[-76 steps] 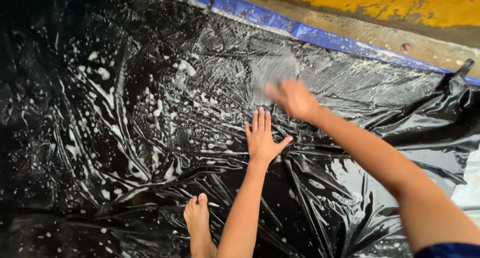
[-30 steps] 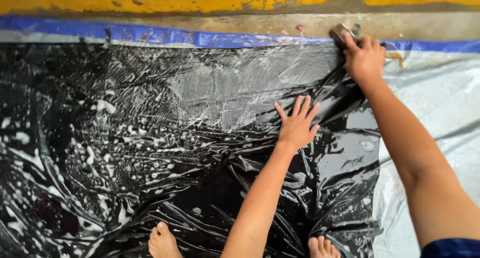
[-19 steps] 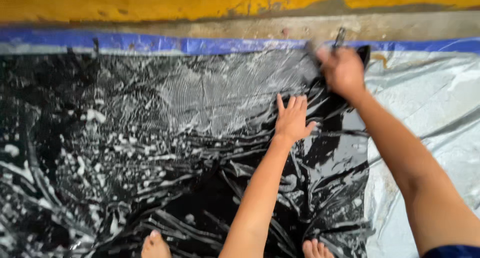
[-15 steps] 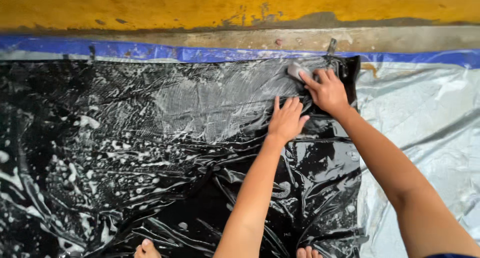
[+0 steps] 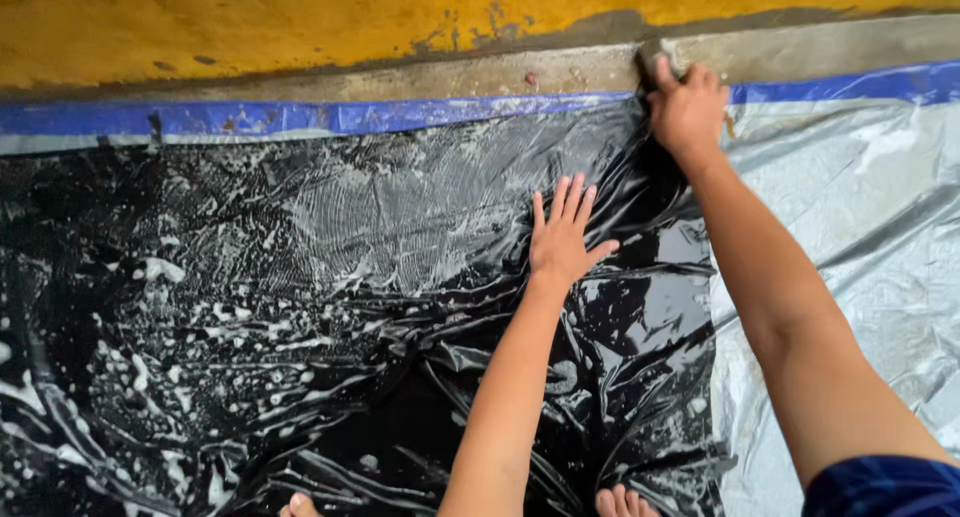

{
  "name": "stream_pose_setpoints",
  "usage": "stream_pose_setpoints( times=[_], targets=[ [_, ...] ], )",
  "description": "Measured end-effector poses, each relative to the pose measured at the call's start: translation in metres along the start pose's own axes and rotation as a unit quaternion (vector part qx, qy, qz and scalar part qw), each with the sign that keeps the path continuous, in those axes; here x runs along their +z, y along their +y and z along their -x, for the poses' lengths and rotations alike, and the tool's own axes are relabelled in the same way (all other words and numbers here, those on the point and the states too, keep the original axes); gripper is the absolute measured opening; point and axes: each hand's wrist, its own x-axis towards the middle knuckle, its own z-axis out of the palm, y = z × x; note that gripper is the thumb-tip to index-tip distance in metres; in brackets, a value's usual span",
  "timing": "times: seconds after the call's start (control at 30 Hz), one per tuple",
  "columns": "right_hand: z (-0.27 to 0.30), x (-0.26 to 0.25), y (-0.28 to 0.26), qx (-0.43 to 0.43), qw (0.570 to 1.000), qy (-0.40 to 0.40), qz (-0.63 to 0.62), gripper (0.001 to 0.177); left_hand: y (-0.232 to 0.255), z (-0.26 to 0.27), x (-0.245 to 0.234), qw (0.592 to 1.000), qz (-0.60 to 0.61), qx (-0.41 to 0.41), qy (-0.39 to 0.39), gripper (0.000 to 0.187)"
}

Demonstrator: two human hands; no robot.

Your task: The person scrubs a large black tarp laid on the floor using a brush and soapy water. They systematically clean different sections, occasionally lifting and folding the tarp to access the underside.

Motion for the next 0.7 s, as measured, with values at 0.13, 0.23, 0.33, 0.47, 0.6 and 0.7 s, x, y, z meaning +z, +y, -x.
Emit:
stream_pose_setpoints(
  times=[0.13,0.23,0.33,0.47,0.6,0.7],
  targets=[
    [0.058,-0.002,-0.023,-0.073,0.994,0.001,-0.075,0.049,0.001,-0.002,0.006,1.000,0.028,0.003,-0.004,0.105],
    [0.045,0.008,-0.014,-0.076,0.994,0.082,-0.018,0.053,0.001,-0.006,0.005,1.000,0.005,-0.007,-0.020,0.112],
    [0.032,0.008,-0.006,-0.022,0.999,0.047,0.003,0.053,0.006,-0.001,0.006,0.999,0.001,-0.001,-0.042,0.121],
    [0.062,0.006,-0.036,-0.080,0.990,0.083,-0.084,0.053,0.002,-0.010,0.003,0.999,0.000,-0.004,-0.042,0.124],
    [0.057,0.015,-0.017,-0.060,0.995,0.060,-0.044,0.051,0.004,-0.008,0.007,0.999,0.008,-0.010,-0.044,0.121],
    [0.008,0.010,0.011,0.097,0.995,-0.022,0.004,0.052,0.007,-0.006,-0.002,0.999,-0.021,-0.015,-0.030,0.127]
  ],
)
